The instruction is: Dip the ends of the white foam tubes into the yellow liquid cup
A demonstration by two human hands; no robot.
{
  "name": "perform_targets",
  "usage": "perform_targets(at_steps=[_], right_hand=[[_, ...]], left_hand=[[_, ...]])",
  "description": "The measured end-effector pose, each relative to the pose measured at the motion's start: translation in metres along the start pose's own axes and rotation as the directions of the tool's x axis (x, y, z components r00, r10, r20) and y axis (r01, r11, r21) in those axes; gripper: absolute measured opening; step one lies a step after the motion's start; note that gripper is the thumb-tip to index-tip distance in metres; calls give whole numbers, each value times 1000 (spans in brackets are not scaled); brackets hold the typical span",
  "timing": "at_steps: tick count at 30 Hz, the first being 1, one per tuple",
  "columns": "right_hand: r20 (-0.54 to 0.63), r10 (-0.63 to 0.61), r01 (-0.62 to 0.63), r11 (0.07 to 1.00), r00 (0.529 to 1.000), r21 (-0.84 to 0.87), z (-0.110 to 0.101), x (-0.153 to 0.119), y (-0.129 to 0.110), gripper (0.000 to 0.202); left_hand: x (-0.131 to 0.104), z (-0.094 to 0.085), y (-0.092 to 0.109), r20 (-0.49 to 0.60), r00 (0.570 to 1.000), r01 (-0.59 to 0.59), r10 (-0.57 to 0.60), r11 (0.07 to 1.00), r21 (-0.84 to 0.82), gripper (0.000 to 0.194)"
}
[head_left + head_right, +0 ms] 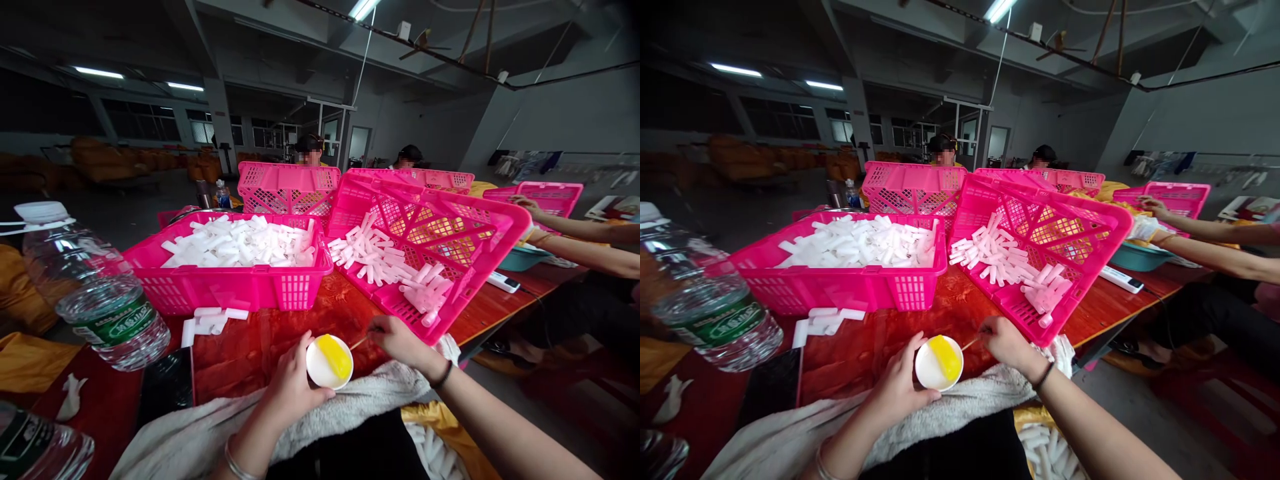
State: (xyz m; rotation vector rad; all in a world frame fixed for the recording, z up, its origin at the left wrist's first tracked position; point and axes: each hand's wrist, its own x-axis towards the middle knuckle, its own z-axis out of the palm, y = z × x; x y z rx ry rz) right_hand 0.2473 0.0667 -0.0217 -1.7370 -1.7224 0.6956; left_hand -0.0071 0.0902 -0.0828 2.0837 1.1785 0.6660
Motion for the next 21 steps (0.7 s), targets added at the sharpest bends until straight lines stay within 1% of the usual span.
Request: perform_targets(at_steps=[2, 5, 7, 9, 10, 12, 14, 15, 16, 18, 20, 21], right_hand=[[-9, -54, 53, 995, 999, -90, 7, -15, -7, 14], [-31, -131, 122, 971, 991, -205, 24, -36, -19, 19], [-18, -142, 135, 970, 990, -203, 31, -44, -26, 20], [-8, -148, 143, 968, 989, -204, 31, -45, -31, 20], [-22, -152, 143, 964, 988, -223, 29, -42, -34, 20], [-89, -175, 145, 952, 981, -270, 23, -32, -38, 19], [-154, -225, 171, 937, 962, -304, 21, -17, -43, 18], [-162, -256, 196, 928, 953, -319, 21, -10, -44, 18], [-144, -286, 224, 912, 947, -343, 23, -3, -46, 18], [-72, -316, 261, 873, 946, -413, 28, 7, -47, 18], [-15, -309, 265, 837, 951, -479, 31, 13, -48, 18], [-7, -302, 258, 826, 953, -501, 32, 15, -49, 18]], left_hand=[[-1, -1, 1, 3, 1000, 2, -2, 1000, -3, 103], [-1, 1, -2, -8, 1000, -20, 20, 1000, 3, 104], [-1, 1, -4, -8, 1000, -28, 28, 1000, 2, 104], [-1, 2, -4, -1, 1000, -23, 23, 1000, -4, 105], [0, 1, -4, -1, 1000, -20, 20, 1000, -5, 105], [0, 1, -4, -7, 1000, -27, 27, 1000, 0, 105], [1, 2, -4, -18, 999, -45, 45, 999, 11, 105], [1, 2, -4, -21, 998, -54, 54, 998, 17, 105], [1, 2, -4, -24, 998, -59, 60, 998, 22, 105], [1, 2, -4, -24, 998, -63, 63, 998, 29, 105], [1, 1, -3, -20, 998, -59, 60, 998, 30, 105], [1, 0, -3, -18, 998, -55, 56, 998, 29, 105]])
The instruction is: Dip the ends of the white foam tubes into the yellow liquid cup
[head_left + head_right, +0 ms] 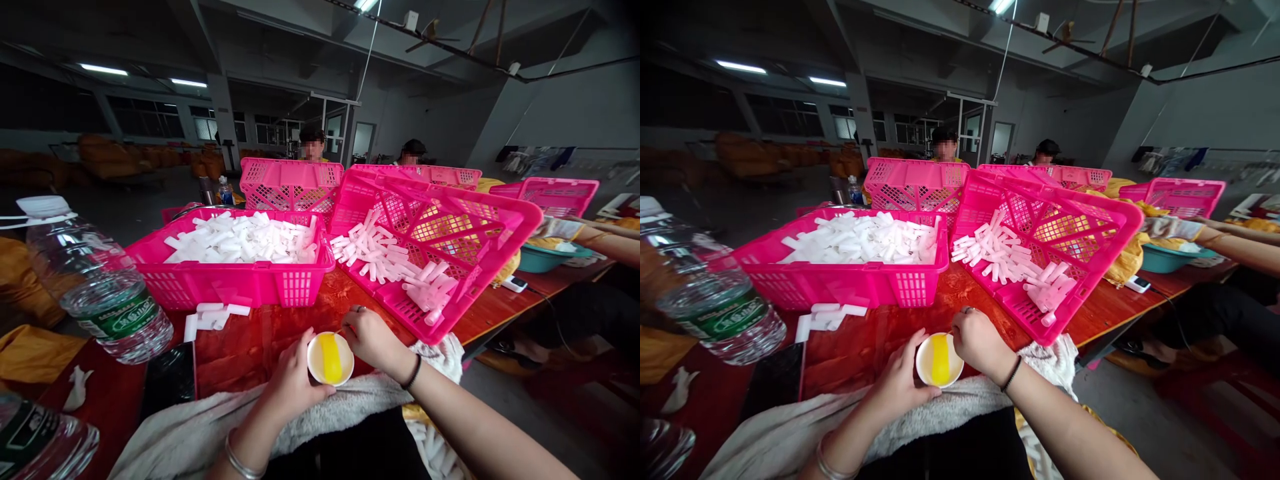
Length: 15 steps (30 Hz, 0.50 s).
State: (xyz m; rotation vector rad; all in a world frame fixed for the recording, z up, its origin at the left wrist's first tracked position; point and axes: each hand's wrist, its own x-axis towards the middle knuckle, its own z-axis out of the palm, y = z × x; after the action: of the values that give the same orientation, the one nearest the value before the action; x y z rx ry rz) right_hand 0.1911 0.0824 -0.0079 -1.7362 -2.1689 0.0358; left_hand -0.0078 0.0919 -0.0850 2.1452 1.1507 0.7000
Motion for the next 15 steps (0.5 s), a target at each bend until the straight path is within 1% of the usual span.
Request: perform_targets(at_steps=[3, 5, 8, 11, 15], right_hand=[[-8, 1, -1, 1000, 1000, -23, -6, 3, -3, 18], [6, -34, 34, 999, 999, -42, -13, 5, -8, 18], [115, -85, 97, 990, 990, -107, -19, 10, -19, 17], [214, -85, 117, 983, 973, -139, -12, 15, -30, 15], [247, -73, 107, 986, 966, -127, -2, 18, -37, 16]], left_hand=[[0, -1, 1, 0, 1000, 6, -6, 1000, 0, 104], [1, -1, 2, -7, 1000, -3, 3, 1000, -3, 104], [1, -1, 1, -25, 1000, -14, 14, 1000, -16, 105], [2, 1, -1, -33, 999, -19, 18, 1000, -24, 105], [2, 5, -7, -45, 999, -12, 11, 1000, -26, 108]])
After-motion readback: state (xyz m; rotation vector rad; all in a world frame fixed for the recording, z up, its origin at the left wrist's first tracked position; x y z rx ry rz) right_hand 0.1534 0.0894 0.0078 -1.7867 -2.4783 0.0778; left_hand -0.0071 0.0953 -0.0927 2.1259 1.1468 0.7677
